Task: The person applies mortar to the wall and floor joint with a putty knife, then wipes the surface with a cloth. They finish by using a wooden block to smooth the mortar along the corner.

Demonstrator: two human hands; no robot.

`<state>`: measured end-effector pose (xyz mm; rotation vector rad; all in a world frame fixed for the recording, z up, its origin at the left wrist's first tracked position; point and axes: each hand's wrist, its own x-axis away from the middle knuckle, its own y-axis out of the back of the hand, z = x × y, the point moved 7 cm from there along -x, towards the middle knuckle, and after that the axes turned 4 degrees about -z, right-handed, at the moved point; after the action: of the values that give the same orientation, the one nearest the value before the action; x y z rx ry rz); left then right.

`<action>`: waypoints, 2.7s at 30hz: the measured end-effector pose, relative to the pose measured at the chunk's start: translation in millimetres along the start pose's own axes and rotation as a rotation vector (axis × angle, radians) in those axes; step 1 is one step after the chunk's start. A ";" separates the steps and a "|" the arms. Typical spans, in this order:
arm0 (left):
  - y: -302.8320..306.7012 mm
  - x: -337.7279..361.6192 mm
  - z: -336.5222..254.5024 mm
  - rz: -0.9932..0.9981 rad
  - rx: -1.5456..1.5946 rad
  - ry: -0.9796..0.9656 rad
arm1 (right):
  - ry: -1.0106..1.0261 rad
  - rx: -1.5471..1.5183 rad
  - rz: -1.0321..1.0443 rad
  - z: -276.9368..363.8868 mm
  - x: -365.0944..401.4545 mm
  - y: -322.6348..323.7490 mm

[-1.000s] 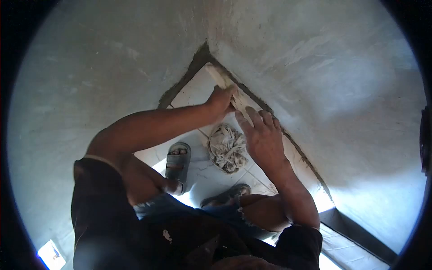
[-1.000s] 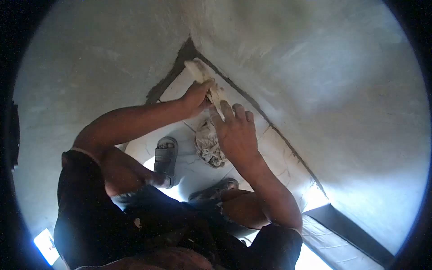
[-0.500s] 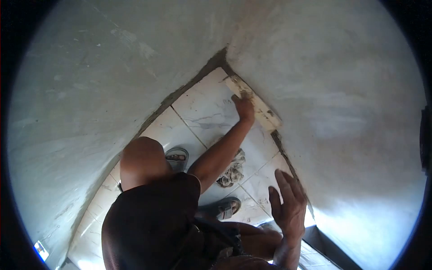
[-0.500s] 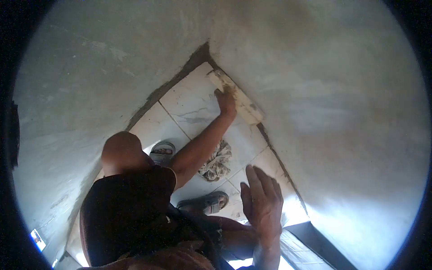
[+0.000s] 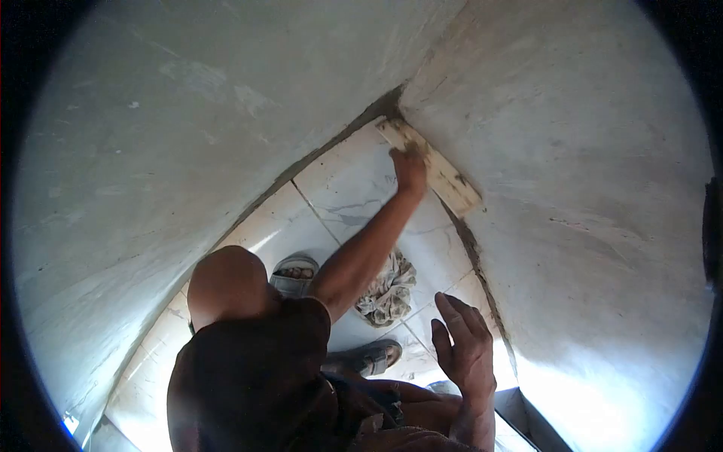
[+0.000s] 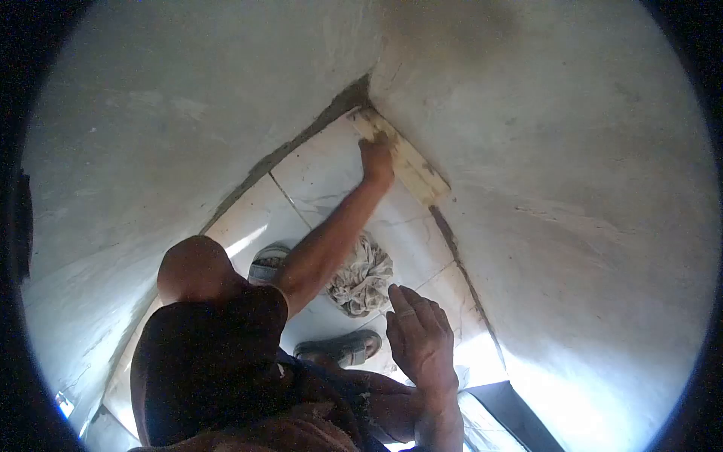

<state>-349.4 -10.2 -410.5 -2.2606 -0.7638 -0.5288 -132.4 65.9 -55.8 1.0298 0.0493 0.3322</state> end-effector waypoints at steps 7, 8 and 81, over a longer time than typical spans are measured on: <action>-19.9 50.8 -43.7 0.016 -0.105 -0.199 | -0.059 -0.024 -0.005 -12.9 -1.9 0.5; -12.2 48.7 -44.4 0.000 -0.039 -0.085 | -0.072 -0.036 -0.001 -13.6 -0.4 1.3; -46.4 81.7 -112.7 0.096 0.112 0.053 | -0.134 -0.122 -0.060 -26.3 32.5 27.7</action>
<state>-335.8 -32.6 -266.1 -2.1591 -0.6392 -0.4871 -113.6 110.3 -42.2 0.9257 -0.0600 0.2089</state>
